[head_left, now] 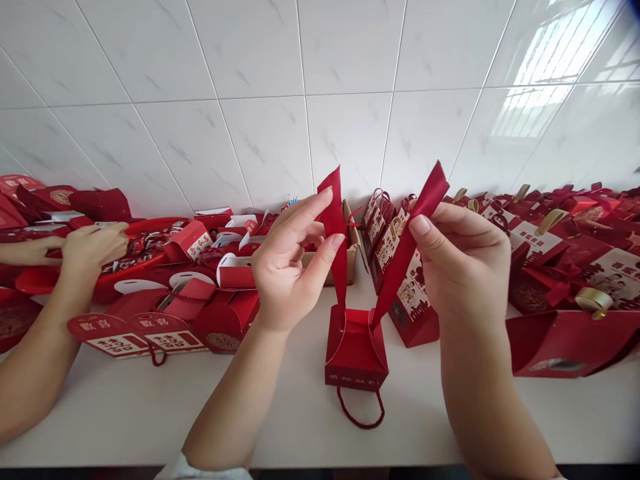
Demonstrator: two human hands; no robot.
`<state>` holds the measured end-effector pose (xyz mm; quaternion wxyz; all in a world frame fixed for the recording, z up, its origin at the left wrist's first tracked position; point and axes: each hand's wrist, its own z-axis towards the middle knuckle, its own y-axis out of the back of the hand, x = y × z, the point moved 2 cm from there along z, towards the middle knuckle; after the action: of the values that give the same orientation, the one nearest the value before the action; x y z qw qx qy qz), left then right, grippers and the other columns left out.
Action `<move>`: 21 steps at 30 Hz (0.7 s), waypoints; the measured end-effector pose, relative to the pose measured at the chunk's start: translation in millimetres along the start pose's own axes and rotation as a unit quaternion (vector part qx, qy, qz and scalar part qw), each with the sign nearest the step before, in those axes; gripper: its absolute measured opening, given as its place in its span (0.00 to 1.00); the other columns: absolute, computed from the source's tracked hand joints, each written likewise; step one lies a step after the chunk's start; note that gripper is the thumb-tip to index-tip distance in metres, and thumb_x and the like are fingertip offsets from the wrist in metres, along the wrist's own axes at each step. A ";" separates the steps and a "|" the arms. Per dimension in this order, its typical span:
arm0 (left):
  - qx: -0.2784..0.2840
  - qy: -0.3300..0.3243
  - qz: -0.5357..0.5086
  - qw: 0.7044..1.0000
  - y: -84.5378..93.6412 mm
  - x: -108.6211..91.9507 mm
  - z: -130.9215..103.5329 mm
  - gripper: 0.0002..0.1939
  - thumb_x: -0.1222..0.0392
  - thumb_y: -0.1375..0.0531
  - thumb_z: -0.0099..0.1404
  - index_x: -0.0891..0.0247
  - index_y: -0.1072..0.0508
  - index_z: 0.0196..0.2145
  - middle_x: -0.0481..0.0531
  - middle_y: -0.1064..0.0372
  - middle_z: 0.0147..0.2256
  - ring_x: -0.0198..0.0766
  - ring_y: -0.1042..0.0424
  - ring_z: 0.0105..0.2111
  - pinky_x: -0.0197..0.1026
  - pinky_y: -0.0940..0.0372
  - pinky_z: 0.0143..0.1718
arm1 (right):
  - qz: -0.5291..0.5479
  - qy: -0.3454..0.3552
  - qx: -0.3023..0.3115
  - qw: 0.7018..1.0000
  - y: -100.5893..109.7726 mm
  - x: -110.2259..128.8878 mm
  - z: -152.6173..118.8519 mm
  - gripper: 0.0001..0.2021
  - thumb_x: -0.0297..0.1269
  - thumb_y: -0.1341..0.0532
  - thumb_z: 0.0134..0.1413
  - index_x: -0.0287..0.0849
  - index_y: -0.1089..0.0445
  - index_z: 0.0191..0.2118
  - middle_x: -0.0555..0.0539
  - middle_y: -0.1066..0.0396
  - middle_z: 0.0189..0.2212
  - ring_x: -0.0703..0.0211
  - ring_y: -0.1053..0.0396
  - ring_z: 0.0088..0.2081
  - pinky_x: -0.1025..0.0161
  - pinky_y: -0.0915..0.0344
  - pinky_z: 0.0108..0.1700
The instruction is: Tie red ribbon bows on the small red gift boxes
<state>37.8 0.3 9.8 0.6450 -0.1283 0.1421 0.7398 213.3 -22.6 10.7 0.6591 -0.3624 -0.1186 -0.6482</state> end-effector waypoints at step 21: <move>0.043 -0.020 -0.022 0.999 -1.2 4.8 2.4 0.23 0.65 0.35 0.58 0.51 0.29 0.51 0.52 0.31 0.48 0.35 0.26 0.33 0.37 0.29 0.31 | 0.032 -0.084 0.022 0.996 -2.3 -10.1 3.8 0.05 0.35 0.33 0.48 0.46 0.25 0.34 0.52 0.25 0.28 0.59 0.25 0.31 0.59 0.26 0.34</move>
<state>38.3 5.8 10.2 0.6690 -0.0889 0.1581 0.7208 210.9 -12.1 7.8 0.6748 -0.4046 -0.1765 -0.5915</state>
